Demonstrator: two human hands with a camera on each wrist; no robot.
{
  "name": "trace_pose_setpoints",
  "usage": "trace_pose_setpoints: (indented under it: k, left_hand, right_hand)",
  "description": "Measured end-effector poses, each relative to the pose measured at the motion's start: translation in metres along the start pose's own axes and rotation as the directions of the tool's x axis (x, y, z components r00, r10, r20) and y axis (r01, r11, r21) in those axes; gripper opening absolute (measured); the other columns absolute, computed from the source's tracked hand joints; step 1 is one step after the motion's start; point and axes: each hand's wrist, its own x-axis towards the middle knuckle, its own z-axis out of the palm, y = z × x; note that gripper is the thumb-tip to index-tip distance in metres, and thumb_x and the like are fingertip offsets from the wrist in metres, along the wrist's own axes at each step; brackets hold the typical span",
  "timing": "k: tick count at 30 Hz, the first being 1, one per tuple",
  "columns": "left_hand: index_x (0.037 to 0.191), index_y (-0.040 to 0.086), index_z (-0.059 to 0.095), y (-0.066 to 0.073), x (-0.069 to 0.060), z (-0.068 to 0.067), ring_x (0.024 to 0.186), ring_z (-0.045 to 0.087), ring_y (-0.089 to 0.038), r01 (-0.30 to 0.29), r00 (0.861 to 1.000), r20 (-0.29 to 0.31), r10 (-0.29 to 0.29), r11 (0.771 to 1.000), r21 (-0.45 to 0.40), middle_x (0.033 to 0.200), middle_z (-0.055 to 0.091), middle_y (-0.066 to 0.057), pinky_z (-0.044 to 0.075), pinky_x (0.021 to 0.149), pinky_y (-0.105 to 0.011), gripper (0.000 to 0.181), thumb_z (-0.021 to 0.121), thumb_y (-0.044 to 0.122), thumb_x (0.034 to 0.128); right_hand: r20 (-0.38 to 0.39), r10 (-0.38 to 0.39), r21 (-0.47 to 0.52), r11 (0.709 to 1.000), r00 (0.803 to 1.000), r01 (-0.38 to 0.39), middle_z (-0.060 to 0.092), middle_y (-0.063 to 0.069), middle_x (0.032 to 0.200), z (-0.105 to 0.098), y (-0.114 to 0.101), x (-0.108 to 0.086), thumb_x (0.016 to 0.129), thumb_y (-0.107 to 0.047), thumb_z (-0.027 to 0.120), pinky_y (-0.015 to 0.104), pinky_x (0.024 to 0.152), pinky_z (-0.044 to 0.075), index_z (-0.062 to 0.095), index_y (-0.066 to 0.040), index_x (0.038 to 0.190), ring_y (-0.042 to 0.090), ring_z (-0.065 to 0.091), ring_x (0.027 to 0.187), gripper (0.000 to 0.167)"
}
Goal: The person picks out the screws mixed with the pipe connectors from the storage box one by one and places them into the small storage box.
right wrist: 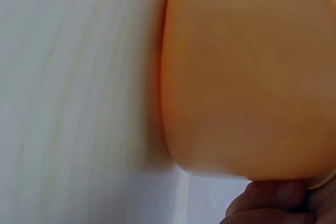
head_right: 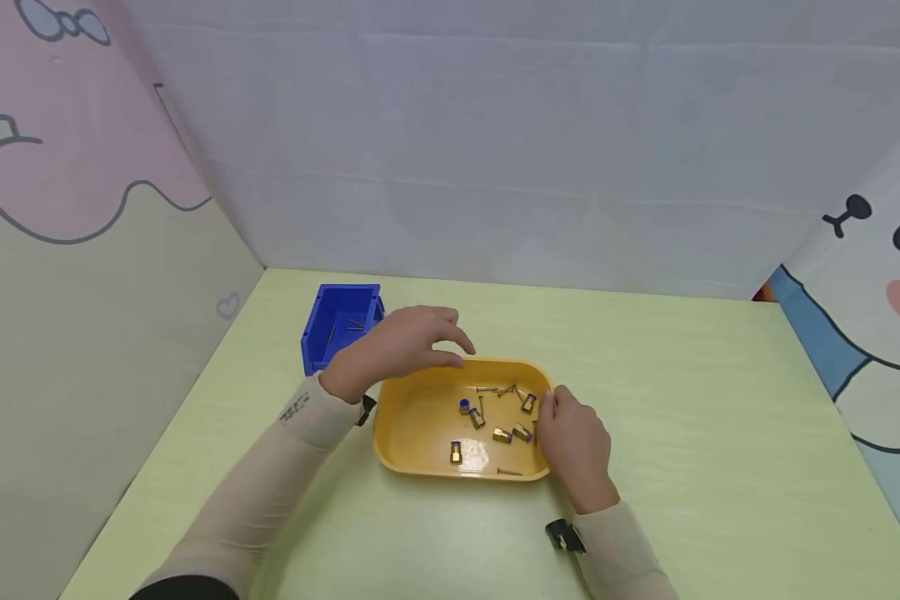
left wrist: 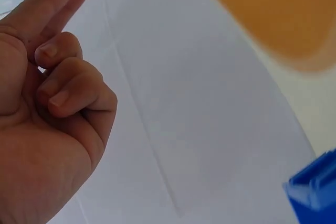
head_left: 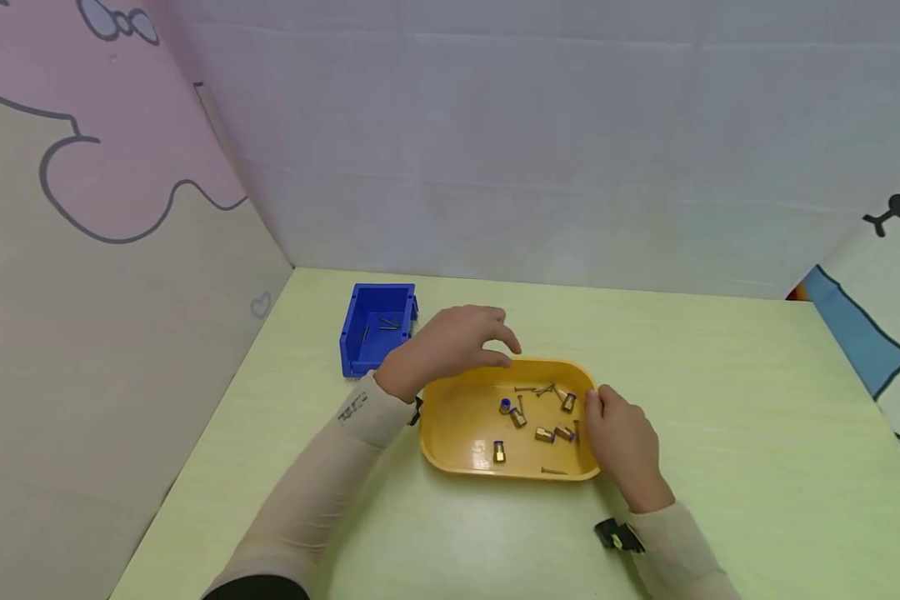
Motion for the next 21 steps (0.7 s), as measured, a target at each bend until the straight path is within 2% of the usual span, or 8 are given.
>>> trace_pose_setpoints:
  k: [4, 6, 9, 12, 14, 18, 19, 21]
  left_hand:
    - [0.113, 0.028, 0.077, 0.006, 0.010, 0.014, 0.086, 0.056, -0.012, -0.043, 0.998, 0.054, 0.043, 0.999, -0.010, 0.097, 0.058, 0.005, 0.048, 0.075, -0.027, 0.022, 0.069, 0.035, 0.0944]
    - [0.112, 0.027, 0.078, 0.008, 0.014, 0.019, 0.079, 0.050, -0.012, -0.059, 0.996, 0.069, 0.059, 0.998, 0.009, 0.090, 0.053, 0.005, 0.044, 0.069, -0.025, 0.020, 0.071, 0.031, 0.0938]
    - [0.111, 0.027, 0.078, 0.011, 0.016, 0.023, 0.077, 0.048, -0.011, -0.072, 0.994, 0.087, 0.067, 0.996, 0.061, 0.087, 0.051, 0.006, 0.042, 0.067, -0.023, 0.020, 0.074, 0.026, 0.0915]
    - [0.116, 0.027, 0.077, 0.015, 0.018, 0.025, 0.079, 0.051, -0.012, -0.088, 0.990, 0.120, 0.077, 0.992, 0.088, 0.090, 0.055, 0.006, 0.045, 0.070, -0.024, 0.025, 0.075, 0.026, 0.0907]
    - [0.119, 0.027, 0.075, 0.019, 0.020, 0.026, 0.089, 0.057, -0.012, -0.103, 0.987, 0.130, 0.091, 0.990, 0.091, 0.100, 0.061, 0.006, 0.049, 0.078, -0.025, 0.028, 0.073, 0.029, 0.0919]
    - [0.123, 0.028, 0.073, 0.026, 0.025, 0.029, 0.116, 0.060, -0.015, -0.135, 0.988, 0.089, 0.130, 0.989, 0.055, 0.122, 0.065, 0.004, 0.049, 0.096, -0.031, 0.029, 0.069, 0.033, 0.0946]
    - [0.123, 0.028, 0.073, 0.027, 0.026, 0.031, 0.116, 0.060, -0.014, -0.140, 0.988, 0.077, 0.136, 0.989, 0.047, 0.123, 0.065, 0.004, 0.049, 0.095, -0.031, 0.028, 0.068, 0.034, 0.0951]
    - [0.121, 0.028, 0.074, 0.029, 0.028, 0.035, 0.103, 0.062, -0.013, -0.153, 0.986, 0.072, 0.149, 0.987, 0.048, 0.113, 0.065, 0.005, 0.050, 0.086, -0.028, 0.027, 0.069, 0.032, 0.0948]
  right_hand:
    - [0.001, -0.005, 0.005, 1.000, 1.000, 0.005, 0.042, 0.007, 0.062, 0.000, 0.001, 0.000, 0.107, -0.033, 0.035, 0.031, 0.047, 0.032, 0.046, -0.008, 0.080, 0.021, 0.042, 0.050, 0.039]
    - [-0.001, -0.006, 0.005, 1.000, 1.000, 0.006, 0.041, 0.007, 0.062, 0.000, 0.001, 0.000, 0.108, -0.033, 0.034, 0.031, 0.047, 0.032, 0.046, -0.008, 0.080, 0.021, 0.042, 0.049, 0.039]
    - [-0.004, -0.004, 0.000, 1.000, 1.000, 0.004, 0.042, 0.007, 0.062, 0.000, 0.001, 0.000, 0.108, -0.033, 0.034, 0.032, 0.047, 0.032, 0.046, -0.008, 0.080, 0.021, 0.043, 0.050, 0.040]
    - [-0.004, 0.000, -0.005, 1.000, 1.000, 0.000, 0.042, 0.007, 0.062, 0.000, 0.001, 0.001, 0.108, -0.033, 0.034, 0.032, 0.047, 0.033, 0.047, -0.008, 0.080, 0.021, 0.043, 0.050, 0.039]
    - [-0.005, 0.000, -0.008, 1.000, 1.000, 0.000, 0.042, 0.007, 0.062, 0.000, 0.001, 0.001, 0.107, -0.033, 0.034, 0.032, 0.047, 0.033, 0.047, -0.007, 0.080, 0.021, 0.043, 0.050, 0.039]
    - [-0.001, 0.000, -0.013, 1.000, 1.000, 0.000, 0.043, 0.007, 0.062, 0.000, 0.001, 0.002, 0.107, -0.033, 0.034, 0.032, 0.046, 0.033, 0.047, -0.007, 0.081, 0.021, 0.043, 0.050, 0.039]
    - [0.001, 0.000, -0.015, 1.000, 1.000, 0.000, 0.043, 0.007, 0.062, 0.000, 0.001, 0.002, 0.107, -0.033, 0.034, 0.032, 0.046, 0.033, 0.047, -0.007, 0.081, 0.021, 0.043, 0.050, 0.039]
    - [0.005, -0.001, -0.017, 1.000, 1.000, 0.001, 0.043, 0.007, 0.062, 0.001, 0.001, 0.002, 0.108, -0.033, 0.034, 0.032, 0.046, 0.033, 0.047, -0.007, 0.081, 0.021, 0.043, 0.050, 0.039]
